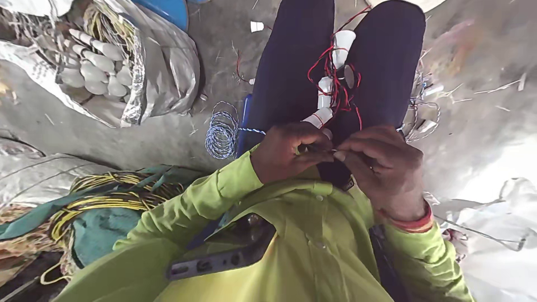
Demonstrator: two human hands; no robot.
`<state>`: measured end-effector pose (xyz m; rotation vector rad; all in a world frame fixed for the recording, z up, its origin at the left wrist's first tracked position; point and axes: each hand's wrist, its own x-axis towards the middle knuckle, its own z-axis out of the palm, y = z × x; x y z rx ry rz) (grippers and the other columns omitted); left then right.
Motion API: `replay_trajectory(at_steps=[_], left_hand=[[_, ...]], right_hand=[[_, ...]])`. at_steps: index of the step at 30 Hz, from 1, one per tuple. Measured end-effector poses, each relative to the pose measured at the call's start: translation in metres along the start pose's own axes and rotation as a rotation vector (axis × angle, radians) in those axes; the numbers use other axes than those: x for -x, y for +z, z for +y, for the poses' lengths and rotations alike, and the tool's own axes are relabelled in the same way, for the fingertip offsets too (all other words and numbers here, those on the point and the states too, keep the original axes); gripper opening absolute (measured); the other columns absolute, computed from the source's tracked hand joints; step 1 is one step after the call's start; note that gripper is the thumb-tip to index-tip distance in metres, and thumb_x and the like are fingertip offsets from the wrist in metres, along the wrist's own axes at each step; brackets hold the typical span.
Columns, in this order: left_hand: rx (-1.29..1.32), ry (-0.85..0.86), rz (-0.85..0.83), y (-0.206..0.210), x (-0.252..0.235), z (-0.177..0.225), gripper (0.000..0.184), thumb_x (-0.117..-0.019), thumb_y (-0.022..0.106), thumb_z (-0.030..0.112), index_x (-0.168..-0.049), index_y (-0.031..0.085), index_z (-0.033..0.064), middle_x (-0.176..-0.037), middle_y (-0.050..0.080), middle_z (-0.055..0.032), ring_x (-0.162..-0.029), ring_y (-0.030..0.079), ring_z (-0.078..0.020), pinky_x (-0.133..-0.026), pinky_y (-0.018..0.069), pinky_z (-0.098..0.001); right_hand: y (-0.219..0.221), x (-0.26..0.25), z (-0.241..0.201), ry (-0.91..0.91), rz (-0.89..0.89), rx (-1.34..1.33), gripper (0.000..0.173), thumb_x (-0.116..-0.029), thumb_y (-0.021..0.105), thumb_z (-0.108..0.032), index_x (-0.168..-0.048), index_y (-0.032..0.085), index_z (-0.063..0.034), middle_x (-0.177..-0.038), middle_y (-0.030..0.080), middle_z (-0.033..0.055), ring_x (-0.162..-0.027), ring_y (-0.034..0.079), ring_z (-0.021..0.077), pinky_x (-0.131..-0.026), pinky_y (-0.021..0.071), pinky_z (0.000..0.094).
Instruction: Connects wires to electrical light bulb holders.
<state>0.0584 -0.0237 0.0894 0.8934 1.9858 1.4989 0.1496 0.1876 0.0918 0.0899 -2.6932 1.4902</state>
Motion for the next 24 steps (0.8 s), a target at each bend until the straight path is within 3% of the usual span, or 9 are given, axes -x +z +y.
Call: replay_trajectory(at_steps=[5,9,12,14,17,20,22,24], left_hand=[[0.053,0.005,-0.065,-0.002,-0.002,-0.005,0.011,-0.0929,0.072,0.011,-0.093,0.076,0.0007,-0.088,0.072,-0.0059,-0.081,0.068,-0.0081,-0.075,0.0578,-0.0251],[0.124,0.004,-0.064,0.0,0.001,-0.006,0.01,-0.0936,0.069,0.006,-0.093,0.076,-0.0012,-0.09,0.074,-0.0073,-0.086,0.069,-0.0097,-0.08,0.0588,-0.0284],[0.103,-0.004,-0.059,-0.001,0.005,-0.006,0.012,-0.0945,0.068,0.007,-0.094,0.077,-0.0011,-0.094,0.075,-0.008,-0.09,0.07,-0.0099,-0.083,0.0591,-0.0278],[0.105,-0.019,-0.074,-0.002,0.007,-0.006,0.012,-0.095,0.068,0.006,-0.094,0.076,-0.0015,-0.093,0.074,-0.0078,-0.087,0.069,-0.0089,-0.08,0.0587,-0.0259],[0.111,-0.02,-0.106,-0.002,0.007,-0.007,0.013,-0.0956,0.066,0.006,-0.095,0.076,-0.0017,-0.094,0.074,-0.008,-0.09,0.069,-0.0098,-0.083,0.0588,-0.0276],[0.103,-0.023,-0.125,-0.002,0.008,-0.008,0.015,-0.0966,0.065,0.007,-0.095,0.076,-0.0016,-0.097,0.074,-0.008,-0.094,0.07,-0.0105,-0.088,0.0587,-0.0291],[0.095,-0.044,-0.106,-0.002,0.009,-0.007,0.015,-0.0964,0.064,0.008,-0.095,0.076,-0.0015,-0.095,0.074,-0.0071,-0.091,0.069,-0.009,-0.084,0.0589,-0.0272],[0.081,-0.104,-0.079,-0.004,0.01,-0.005,0.016,-0.0975,0.062,0.008,-0.096,0.075,-0.0018,-0.092,0.073,-0.0058,-0.084,0.068,-0.0057,-0.077,0.0587,-0.0232]], right_hand=[[-0.002,0.0,0.001,-0.025,-0.031,-0.003,0.013,-0.0933,0.069,-0.014,-0.093,0.079,-0.0056,-0.097,0.073,0.0063,-0.101,0.064,0.015,-0.091,0.051,0.0282],[0.001,0.007,0.004,-0.054,0.047,-0.092,0.01,-0.0925,0.074,-0.015,-0.096,0.08,-0.0072,-0.099,0.073,0.0047,-0.101,0.065,0.0145,-0.091,0.0529,0.0296],[-0.005,0.017,0.011,0.063,0.224,-0.301,0.014,-0.0981,0.069,-0.016,-0.108,0.075,-0.0081,-0.109,0.071,-0.002,-0.1,0.067,0.0073,-0.086,0.0582,0.0263],[-0.014,0.019,0.018,0.184,0.294,-0.257,0.022,-0.1033,0.06,-0.015,-0.119,0.069,-0.0025,-0.11,0.07,-0.0018,-0.093,0.065,0.0025,-0.082,0.0567,0.0221],[-0.021,0.011,0.025,0.271,0.21,-0.108,0.033,-0.1041,0.059,-0.022,-0.128,0.065,0.0003,-0.108,0.068,0.0041,-0.088,0.064,0.0026,-0.076,0.0544,0.0196],[-0.017,-0.001,0.02,0.28,0.069,-0.032,0.042,-0.0991,0.068,-0.029,-0.133,0.065,-0.0055,-0.106,0.07,0.0066,-0.091,0.067,0.0116,-0.077,0.0569,0.029],[-0.016,-0.009,0.016,0.286,0.034,-0.035,0.038,-0.0965,0.072,-0.025,-0.132,0.067,-0.0107,-0.103,0.073,0.0024,-0.086,0.068,0.0085,-0.073,0.058,0.0261],[-0.021,-0.013,0.014,0.275,0.043,-0.149,0.035,-0.095,0.072,-0.014,-0.129,0.068,-0.0083,-0.102,0.072,0.0009,-0.085,0.068,0.0048,-0.073,0.0578,0.021]])
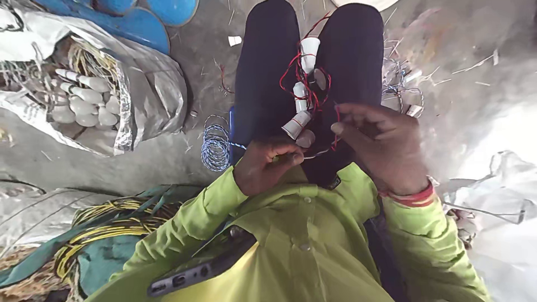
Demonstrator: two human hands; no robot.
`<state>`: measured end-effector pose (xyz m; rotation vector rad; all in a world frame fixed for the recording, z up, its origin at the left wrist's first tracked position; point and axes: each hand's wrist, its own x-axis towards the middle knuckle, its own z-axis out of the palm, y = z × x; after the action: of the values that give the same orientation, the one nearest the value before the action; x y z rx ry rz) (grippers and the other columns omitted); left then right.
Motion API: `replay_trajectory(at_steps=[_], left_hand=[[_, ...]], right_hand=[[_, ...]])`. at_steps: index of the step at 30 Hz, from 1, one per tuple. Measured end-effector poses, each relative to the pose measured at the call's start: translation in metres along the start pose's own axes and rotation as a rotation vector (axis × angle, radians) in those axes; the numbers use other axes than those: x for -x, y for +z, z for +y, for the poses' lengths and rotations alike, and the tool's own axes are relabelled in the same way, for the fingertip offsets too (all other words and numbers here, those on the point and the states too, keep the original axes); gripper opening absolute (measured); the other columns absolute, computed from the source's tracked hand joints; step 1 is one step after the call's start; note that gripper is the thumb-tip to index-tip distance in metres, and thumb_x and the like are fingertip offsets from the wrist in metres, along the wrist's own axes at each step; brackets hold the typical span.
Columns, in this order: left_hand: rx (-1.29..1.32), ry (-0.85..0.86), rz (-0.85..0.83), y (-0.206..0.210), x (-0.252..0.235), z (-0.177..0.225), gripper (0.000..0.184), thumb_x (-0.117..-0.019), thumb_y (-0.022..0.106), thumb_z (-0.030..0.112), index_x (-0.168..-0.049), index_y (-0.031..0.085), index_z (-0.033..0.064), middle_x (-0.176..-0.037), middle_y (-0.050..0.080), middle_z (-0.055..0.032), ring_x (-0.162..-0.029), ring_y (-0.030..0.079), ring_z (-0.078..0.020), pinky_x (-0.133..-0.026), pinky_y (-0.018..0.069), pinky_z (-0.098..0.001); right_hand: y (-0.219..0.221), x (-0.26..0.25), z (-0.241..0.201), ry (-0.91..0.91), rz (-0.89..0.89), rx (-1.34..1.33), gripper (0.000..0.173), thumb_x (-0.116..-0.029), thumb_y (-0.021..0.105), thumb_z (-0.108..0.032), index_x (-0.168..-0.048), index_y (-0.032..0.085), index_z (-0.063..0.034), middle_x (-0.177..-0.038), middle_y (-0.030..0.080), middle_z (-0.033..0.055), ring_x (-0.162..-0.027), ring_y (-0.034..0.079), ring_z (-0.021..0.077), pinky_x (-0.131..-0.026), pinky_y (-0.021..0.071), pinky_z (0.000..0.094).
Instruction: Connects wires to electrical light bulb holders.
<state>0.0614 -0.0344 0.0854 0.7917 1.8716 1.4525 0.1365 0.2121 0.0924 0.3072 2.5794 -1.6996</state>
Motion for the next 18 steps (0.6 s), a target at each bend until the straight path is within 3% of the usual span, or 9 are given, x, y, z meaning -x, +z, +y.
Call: replay_trajectory(at_steps=[2,5,6,8,10,14,16,18], left_hand=[[0.014,-0.07,0.022,-0.001,0.002,0.001,0.016,-0.0989,0.06,0.007,-0.097,0.074,-0.002,-0.089,0.071,-0.0036,-0.078,0.065,-0.003,-0.072,0.0566,-0.0199],[0.102,-0.143,0.038,0.0,0.001,0.001,0.018,-0.1013,0.056,0.009,-0.097,0.072,-0.0005,-0.083,0.067,-0.0002,-0.071,0.06,-0.0014,-0.064,0.0519,-0.0178],[0.135,-0.152,0.036,0.0,0.001,0.0,0.019,-0.1021,0.056,0.01,-0.097,0.071,0.0001,-0.083,0.066,0.0005,-0.07,0.059,-0.0013,-0.063,0.0512,-0.0182],[0.166,-0.161,0.026,-0.001,0.0,-0.001,0.019,-0.102,0.054,0.01,-0.096,0.071,0.0011,-0.083,0.066,0.0011,-0.07,0.059,-0.0017,-0.063,0.0513,-0.0187],[0.172,-0.166,0.023,-0.003,0.001,0.001,0.019,-0.1014,0.053,0.009,-0.094,0.07,0.0017,-0.081,0.064,0.0014,-0.068,0.057,-0.002,-0.06,0.0498,-0.0182],[0.143,-0.166,0.088,-0.008,0.002,0.0,0.024,-0.1019,0.05,0.009,-0.097,0.072,0.0012,-0.086,0.07,-0.0004,-0.075,0.065,-0.0055,-0.07,0.0561,-0.0236],[-0.006,-0.151,0.13,-0.014,-0.003,0.007,0.028,-0.1054,0.049,0.014,-0.103,0.074,0.0009,-0.094,0.075,-0.0024,-0.085,0.071,-0.007,-0.08,0.0607,-0.0281],[-0.119,-0.073,0.108,-0.019,-0.014,0.015,0.034,-0.1077,0.049,0.022,-0.11,0.074,-0.0008,-0.104,0.074,-0.0051,-0.095,0.07,-0.0075,-0.086,0.0594,-0.0292]], right_hand=[[-0.009,0.0,-0.002,-0.015,-0.011,-0.139,0.037,-0.0935,0.07,-0.006,-0.13,0.065,-0.0047,-0.1,0.071,-0.0009,-0.081,0.066,0.0025,-0.071,0.0572,0.0174],[-0.021,0.005,0.009,-0.038,-0.039,-0.142,0.037,-0.0949,0.067,-0.011,-0.131,0.065,-0.0043,-0.102,0.071,-0.0008,-0.086,0.066,0.0038,-0.075,0.0566,0.0194],[-0.024,0.008,0.015,-0.054,-0.062,-0.069,0.036,-0.0959,0.066,-0.016,-0.13,0.066,-0.0048,-0.108,0.071,0.0007,-0.094,0.067,0.0061,-0.082,0.057,0.0226],[-0.028,0.012,0.028,-0.097,-0.091,0.132,0.036,-0.0958,0.067,-0.026,-0.126,0.071,-0.0075,-0.123,0.07,0.0067,-0.115,0.064,0.018,-0.1,0.0519,0.0375],[-0.026,0.015,0.038,-0.17,-0.071,0.249,0.028,-0.0969,0.067,-0.024,-0.117,0.077,-0.0069,-0.121,0.071,0.0113,-0.119,0.061,0.0284,-0.104,0.0462,0.0465],[-0.023,0.019,0.039,-0.305,0.037,0.257,0.018,-0.098,0.067,-0.019,-0.102,0.08,-0.0068,-0.103,0.075,0.009,-0.109,0.066,0.0257,-0.102,0.0483,0.0445],[-0.021,0.018,0.034,-0.372,0.068,0.243,0.018,-0.099,0.067,-0.018,-0.1,0.08,-0.0059,-0.099,0.075,0.0102,-0.104,0.069,0.0253,-0.103,0.0496,0.0466],[-0.019,0.02,0.024,-0.411,0.088,0.246,0.016,-0.0989,0.067,-0.017,-0.099,0.08,-0.0062,-0.096,0.074,0.0103,-0.1,0.07,0.0233,-0.102,0.0515,0.0455]])
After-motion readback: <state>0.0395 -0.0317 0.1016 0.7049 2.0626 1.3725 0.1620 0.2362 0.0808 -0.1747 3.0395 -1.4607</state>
